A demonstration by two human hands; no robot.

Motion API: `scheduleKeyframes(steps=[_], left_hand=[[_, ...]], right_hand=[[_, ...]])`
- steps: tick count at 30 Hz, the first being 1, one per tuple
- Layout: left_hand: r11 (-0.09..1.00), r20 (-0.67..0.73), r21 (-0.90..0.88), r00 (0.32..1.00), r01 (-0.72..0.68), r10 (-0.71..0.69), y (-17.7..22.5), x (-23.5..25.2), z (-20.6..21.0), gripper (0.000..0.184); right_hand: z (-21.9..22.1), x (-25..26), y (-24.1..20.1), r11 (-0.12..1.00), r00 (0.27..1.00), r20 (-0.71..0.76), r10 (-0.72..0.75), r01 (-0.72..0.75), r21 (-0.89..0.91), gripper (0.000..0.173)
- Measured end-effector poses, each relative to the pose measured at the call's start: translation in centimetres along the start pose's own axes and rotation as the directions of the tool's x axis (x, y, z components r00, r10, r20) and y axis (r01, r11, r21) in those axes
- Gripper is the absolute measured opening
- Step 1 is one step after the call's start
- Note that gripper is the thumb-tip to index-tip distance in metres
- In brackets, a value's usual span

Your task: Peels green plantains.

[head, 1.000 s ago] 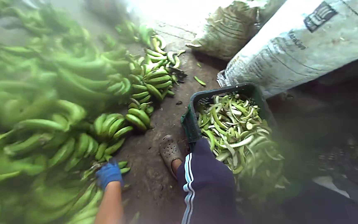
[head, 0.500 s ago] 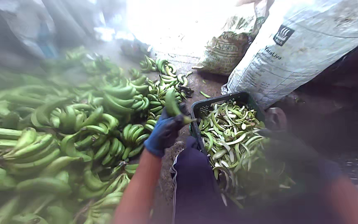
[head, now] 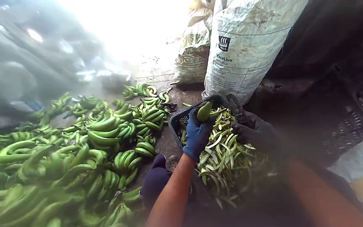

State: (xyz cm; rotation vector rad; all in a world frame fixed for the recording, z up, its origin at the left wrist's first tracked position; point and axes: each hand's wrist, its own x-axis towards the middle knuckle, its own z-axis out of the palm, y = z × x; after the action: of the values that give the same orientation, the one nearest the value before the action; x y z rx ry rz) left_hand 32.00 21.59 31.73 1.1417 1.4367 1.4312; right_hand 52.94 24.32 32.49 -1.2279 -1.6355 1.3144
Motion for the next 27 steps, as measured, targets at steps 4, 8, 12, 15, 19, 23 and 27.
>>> scheduleKeyframes(steps=[4, 8, 12, 15, 19, 23, 27], left_hand=[[0.982, 0.063, -0.014, 0.980, -0.186, 0.187, -0.7, -0.7, 0.3, 0.043], [0.929, 0.217, -0.289, 0.930, -0.230, 0.298, 1.0, -0.8, -0.9, 0.041], [0.985, 0.204, -0.172, 0.978, -0.007, 0.042, 1.7, -0.9, -3.6, 0.062], [0.991, 0.111, -0.134, 0.994, 0.012, 0.003, 1.4, -0.8, -4.2, 0.050], [0.992, 0.171, -0.073, 0.979, -0.099, 0.110, 1.2, -1.8, -2.3, 0.047], [0.981, 0.323, -0.183, 0.947, 0.061, 0.002, 1.3, -2.7, -1.3, 0.044], [0.920, 0.491, -0.304, 0.868, 0.249, -0.074, 1.6, -1.6, -2.5, 0.040]], right_hand=[[0.6, -1.3, 0.1, 0.997, 0.994, 0.105, -0.032, 0.024, 0.074, 0.036], [1.4, 0.1, 2.0, 0.858, 0.813, 0.334, 0.478, -0.350, -0.375, 0.047], [0.5, 0.1, 3.3, 0.997, 0.946, 0.323, -0.027, 0.051, -0.064, 0.054], [0.5, 0.3, 3.2, 0.899, 0.849, 0.338, -0.406, 0.438, -0.021, 0.056], [0.8, 0.7, 1.9, 0.724, 0.827, 0.331, -0.455, 0.559, -0.403, 0.050], [-1.4, 3.8, -0.4, 0.667, 0.920, 0.042, -0.390, 0.314, -0.676, 0.046], [-3.7, 3.0, -0.5, 0.813, 0.959, -0.089, -0.269, 0.177, -0.555, 0.064]])
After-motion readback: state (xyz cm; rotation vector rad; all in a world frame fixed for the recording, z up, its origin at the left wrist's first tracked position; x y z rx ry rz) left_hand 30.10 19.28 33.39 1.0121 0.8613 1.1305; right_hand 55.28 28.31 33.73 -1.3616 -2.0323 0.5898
